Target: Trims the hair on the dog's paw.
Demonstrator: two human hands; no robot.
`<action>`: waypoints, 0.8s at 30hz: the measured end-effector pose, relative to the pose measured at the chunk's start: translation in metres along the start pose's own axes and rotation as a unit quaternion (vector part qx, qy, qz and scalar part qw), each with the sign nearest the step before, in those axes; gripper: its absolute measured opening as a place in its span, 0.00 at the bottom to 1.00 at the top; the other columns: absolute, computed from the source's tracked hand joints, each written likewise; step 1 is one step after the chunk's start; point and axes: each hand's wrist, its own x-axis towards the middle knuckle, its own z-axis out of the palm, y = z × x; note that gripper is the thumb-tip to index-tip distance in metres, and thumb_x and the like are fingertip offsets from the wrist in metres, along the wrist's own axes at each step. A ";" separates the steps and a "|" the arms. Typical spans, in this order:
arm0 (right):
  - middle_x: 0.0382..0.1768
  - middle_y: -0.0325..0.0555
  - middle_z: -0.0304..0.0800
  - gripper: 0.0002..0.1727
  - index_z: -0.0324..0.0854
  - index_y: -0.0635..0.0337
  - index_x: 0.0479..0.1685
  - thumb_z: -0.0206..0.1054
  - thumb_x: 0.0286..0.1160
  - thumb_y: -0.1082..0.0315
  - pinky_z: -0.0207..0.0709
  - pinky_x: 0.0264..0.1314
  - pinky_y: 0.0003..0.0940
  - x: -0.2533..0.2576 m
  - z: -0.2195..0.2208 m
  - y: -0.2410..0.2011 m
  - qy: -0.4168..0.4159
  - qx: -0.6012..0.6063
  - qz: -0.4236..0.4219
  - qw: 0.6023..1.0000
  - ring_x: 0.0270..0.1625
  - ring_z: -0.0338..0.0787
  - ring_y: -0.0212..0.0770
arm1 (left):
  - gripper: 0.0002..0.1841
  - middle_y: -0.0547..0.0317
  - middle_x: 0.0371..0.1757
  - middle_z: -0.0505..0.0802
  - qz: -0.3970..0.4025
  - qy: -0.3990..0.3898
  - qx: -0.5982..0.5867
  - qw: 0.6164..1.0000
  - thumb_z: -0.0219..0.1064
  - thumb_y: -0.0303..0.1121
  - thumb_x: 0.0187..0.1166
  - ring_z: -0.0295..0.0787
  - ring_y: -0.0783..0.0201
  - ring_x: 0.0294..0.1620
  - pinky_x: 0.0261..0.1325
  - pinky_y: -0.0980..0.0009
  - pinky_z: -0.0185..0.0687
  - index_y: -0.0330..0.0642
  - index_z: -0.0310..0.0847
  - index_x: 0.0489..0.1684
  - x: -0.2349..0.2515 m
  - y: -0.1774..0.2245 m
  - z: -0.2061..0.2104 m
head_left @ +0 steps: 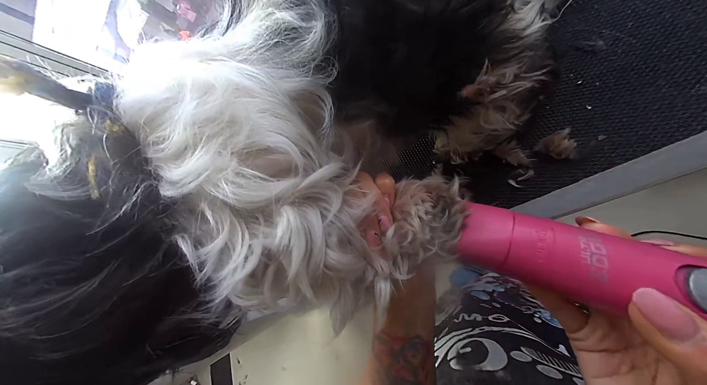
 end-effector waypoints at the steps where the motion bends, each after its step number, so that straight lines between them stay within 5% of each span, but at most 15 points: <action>1: 0.65 0.58 0.88 0.25 0.76 0.57 0.60 0.82 0.64 0.72 0.91 0.63 0.50 0.001 0.003 0.000 -0.002 0.026 0.010 1.000 0.65 0.92 0.55 | 0.17 0.64 0.29 0.83 0.002 0.014 -0.003 1.000 0.47 0.30 0.90 0.85 0.74 0.38 0.46 0.81 0.82 0.42 0.73 0.26 0.000 0.000 0.001; 6: 0.65 0.58 0.89 0.21 0.83 0.58 0.60 0.79 0.67 0.71 0.89 0.65 0.48 0.009 0.009 0.000 -0.035 0.099 0.052 0.993 0.64 0.93 0.54 | 0.17 0.62 0.35 0.92 0.029 0.063 0.046 0.997 0.47 0.26 0.89 0.93 0.70 0.46 0.52 0.76 0.89 0.42 0.81 0.31 -0.003 -0.003 -0.002; 10: 0.64 0.59 0.89 0.20 0.82 0.60 0.59 0.78 0.68 0.71 0.90 0.64 0.49 0.008 0.001 0.000 -0.024 0.103 0.071 0.992 0.63 0.93 0.54 | 0.19 0.64 0.28 0.85 -0.004 0.041 -0.045 0.998 0.45 0.32 0.91 0.87 0.73 0.38 0.47 0.79 0.83 0.42 0.74 0.25 0.000 0.003 -0.001; 16: 0.65 0.56 0.89 0.23 0.80 0.56 0.60 0.81 0.64 0.73 0.90 0.65 0.50 0.002 -0.006 0.004 -0.024 0.056 0.029 0.998 0.64 0.93 0.54 | 0.17 0.68 0.32 0.85 0.001 0.009 0.011 1.000 0.49 0.31 0.90 0.86 0.77 0.42 0.49 0.81 0.82 0.45 0.77 0.28 -0.002 0.002 -0.005; 19: 0.64 0.58 0.88 0.24 0.80 0.57 0.60 0.81 0.64 0.73 0.89 0.65 0.50 0.006 0.000 0.005 -0.033 0.075 0.018 0.997 0.65 0.92 0.55 | 0.18 0.64 0.29 0.82 -0.012 0.022 -0.051 0.998 0.46 0.33 0.92 0.85 0.73 0.38 0.45 0.80 0.82 0.44 0.72 0.26 0.001 0.001 -0.004; 24: 0.65 0.61 0.88 0.22 0.82 0.59 0.58 0.81 0.63 0.73 0.90 0.63 0.52 0.015 0.012 0.004 -0.046 0.126 0.036 0.990 0.65 0.92 0.58 | 0.18 0.61 0.28 0.87 0.058 0.153 0.063 0.984 0.39 0.25 0.89 0.88 0.72 0.32 0.37 0.82 0.86 0.41 0.72 0.29 0.007 -0.007 0.025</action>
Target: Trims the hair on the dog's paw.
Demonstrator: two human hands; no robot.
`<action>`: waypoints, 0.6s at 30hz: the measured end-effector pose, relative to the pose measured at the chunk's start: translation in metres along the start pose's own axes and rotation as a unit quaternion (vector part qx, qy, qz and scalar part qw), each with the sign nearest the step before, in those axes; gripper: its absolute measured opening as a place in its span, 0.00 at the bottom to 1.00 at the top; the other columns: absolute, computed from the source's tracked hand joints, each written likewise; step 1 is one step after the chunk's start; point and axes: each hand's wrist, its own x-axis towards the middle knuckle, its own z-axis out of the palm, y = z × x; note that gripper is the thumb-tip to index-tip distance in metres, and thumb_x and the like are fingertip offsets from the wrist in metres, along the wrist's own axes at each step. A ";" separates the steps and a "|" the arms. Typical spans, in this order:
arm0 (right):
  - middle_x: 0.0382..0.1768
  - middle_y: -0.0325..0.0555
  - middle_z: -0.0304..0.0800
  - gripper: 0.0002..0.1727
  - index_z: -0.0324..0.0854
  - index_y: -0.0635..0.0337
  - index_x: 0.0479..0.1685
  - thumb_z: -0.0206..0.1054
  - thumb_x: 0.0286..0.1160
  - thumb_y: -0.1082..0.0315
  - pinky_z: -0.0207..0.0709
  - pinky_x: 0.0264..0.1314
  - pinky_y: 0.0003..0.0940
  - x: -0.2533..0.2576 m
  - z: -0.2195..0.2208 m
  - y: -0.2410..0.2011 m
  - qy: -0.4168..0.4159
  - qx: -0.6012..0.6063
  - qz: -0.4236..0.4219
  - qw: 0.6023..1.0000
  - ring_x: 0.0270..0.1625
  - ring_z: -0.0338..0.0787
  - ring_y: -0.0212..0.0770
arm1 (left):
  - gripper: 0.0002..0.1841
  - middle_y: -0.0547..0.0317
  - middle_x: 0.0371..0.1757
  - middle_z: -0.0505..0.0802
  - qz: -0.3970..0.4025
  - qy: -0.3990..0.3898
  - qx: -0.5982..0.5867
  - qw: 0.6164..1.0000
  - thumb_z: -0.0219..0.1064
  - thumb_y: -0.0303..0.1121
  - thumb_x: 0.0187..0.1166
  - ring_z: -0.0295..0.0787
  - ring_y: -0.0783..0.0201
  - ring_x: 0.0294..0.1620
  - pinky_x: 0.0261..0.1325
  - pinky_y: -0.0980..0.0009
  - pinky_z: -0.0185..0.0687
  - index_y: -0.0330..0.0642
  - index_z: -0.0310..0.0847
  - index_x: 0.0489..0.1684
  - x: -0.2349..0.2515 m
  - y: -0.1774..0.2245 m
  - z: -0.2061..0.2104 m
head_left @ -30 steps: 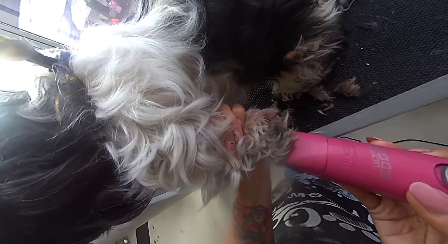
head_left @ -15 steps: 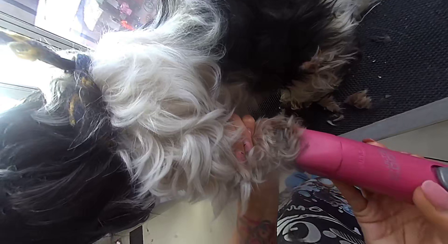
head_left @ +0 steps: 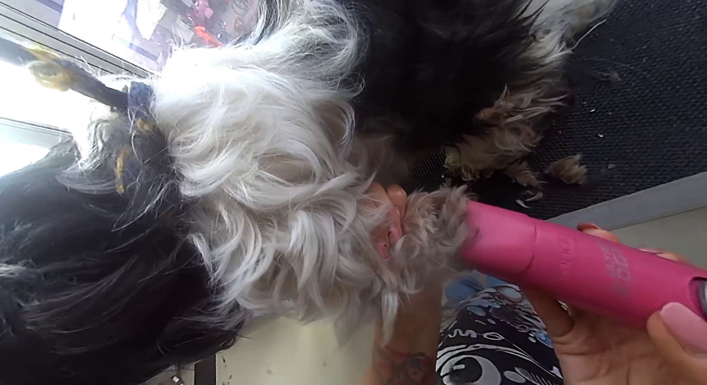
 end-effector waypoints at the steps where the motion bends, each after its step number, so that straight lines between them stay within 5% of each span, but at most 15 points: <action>1: 0.64 0.61 0.88 0.22 0.83 0.59 0.58 0.81 0.63 0.73 0.90 0.63 0.51 0.002 0.002 0.000 -0.004 0.010 0.010 1.000 0.64 0.92 0.57 | 0.18 0.61 0.28 0.87 0.000 0.011 0.018 1.000 0.39 0.25 0.90 0.89 0.72 0.33 0.37 0.82 0.87 0.42 0.72 0.31 0.000 0.000 0.000; 6: 0.65 0.61 0.88 0.21 0.84 0.60 0.58 0.80 0.65 0.70 0.90 0.64 0.48 0.005 -0.004 -0.005 -0.002 0.000 0.042 0.999 0.64 0.93 0.55 | 0.21 0.64 0.27 0.86 -0.028 0.020 -0.024 0.999 0.34 0.29 0.91 0.88 0.73 0.33 0.37 0.81 0.86 0.45 0.71 0.29 0.003 0.004 -0.005; 9: 0.66 0.57 0.88 0.22 0.82 0.56 0.59 0.81 0.64 0.71 0.90 0.63 0.49 -0.003 -0.014 -0.011 0.003 -0.061 0.015 0.998 0.65 0.92 0.54 | 0.21 0.63 0.27 0.81 -0.067 -0.071 -0.098 0.990 0.38 0.33 0.93 0.84 0.72 0.35 0.45 0.79 0.82 0.42 0.70 0.25 0.008 0.007 -0.022; 12: 0.68 0.52 0.87 0.27 0.79 0.53 0.61 0.83 0.61 0.72 0.91 0.62 0.49 -0.009 -0.015 -0.013 0.009 -0.118 -0.015 0.993 0.68 0.91 0.52 | 0.24 0.67 0.19 0.79 -0.021 -0.082 -0.058 0.995 0.36 0.33 0.93 0.81 0.75 0.26 0.36 0.82 0.80 0.45 0.66 0.18 0.014 0.002 -0.016; 18: 0.65 0.57 0.88 0.30 0.76 0.55 0.60 0.86 0.56 0.73 0.90 0.63 0.53 -0.006 -0.008 -0.002 0.015 -0.133 -0.051 0.990 0.70 0.89 0.57 | 0.22 0.67 0.22 0.80 -0.007 -0.046 -0.044 0.998 0.35 0.30 0.91 0.82 0.74 0.30 0.42 0.81 0.82 0.47 0.66 0.21 0.009 -0.001 -0.015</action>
